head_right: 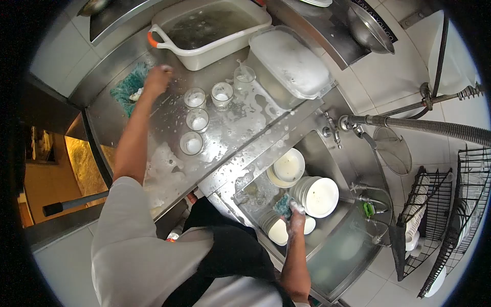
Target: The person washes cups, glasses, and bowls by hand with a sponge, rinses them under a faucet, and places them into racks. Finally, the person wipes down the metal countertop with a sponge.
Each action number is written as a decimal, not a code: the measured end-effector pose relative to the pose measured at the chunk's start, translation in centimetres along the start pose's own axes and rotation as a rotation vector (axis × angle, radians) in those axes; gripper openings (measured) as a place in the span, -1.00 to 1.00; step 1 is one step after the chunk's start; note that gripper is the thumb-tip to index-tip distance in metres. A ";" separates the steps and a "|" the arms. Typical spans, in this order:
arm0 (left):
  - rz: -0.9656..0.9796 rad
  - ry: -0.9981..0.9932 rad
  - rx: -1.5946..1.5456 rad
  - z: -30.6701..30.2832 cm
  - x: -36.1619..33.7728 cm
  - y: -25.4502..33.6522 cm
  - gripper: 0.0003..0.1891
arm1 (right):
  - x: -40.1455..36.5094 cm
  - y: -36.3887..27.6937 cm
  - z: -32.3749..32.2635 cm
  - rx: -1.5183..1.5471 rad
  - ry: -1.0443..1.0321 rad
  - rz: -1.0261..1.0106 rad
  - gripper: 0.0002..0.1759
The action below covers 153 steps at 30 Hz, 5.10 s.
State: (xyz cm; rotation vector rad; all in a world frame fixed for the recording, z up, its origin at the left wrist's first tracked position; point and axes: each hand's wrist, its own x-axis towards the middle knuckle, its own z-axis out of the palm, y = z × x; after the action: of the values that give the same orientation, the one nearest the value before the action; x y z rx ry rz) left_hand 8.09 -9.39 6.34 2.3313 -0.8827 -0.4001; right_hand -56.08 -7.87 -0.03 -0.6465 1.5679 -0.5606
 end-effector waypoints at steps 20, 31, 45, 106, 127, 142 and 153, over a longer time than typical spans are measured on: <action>0.306 -0.239 0.260 19.7 -0.3 16.6 -0.26 | -2.4 -1.0 -0.1 -0.002 -0.154 -0.118 -0.71; 0.323 -0.048 -0.363 24.3 -11.1 14.3 -0.06 | -1.6 1.5 -1.7 0.100 -0.258 -0.087 -0.66; -0.126 -1.142 -1.326 25.3 -31.5 15.2 -0.46 | 2.5 -2.8 -1.0 0.103 -0.382 -0.631 -0.47; 0.076 -0.047 -0.675 17.3 -23.9 8.6 -0.10 | 2.9 -24.6 20.6 -0.153 -0.478 -0.638 -0.49; 0.312 -0.119 0.009 3.8 -16.8 5.5 -0.65 | 3.4 -7.1 27.0 -1.481 -0.435 -1.206 -0.80; 0.075 0.010 0.145 10.2 -8.4 4.8 -0.64 | 4.3 -6.4 27.1 -1.464 -0.432 -1.183 -0.63; -0.053 0.314 0.306 -0.7 0.4 -12.8 -0.55 | 5.0 -6.2 27.1 -1.568 -0.408 -1.196 -0.65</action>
State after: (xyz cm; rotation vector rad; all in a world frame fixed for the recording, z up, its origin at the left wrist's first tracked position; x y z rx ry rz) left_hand 15.05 -1.82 -1.25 2.6036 -0.7717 0.0896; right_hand -28.87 -15.29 -1.86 -2.7345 0.7997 0.1525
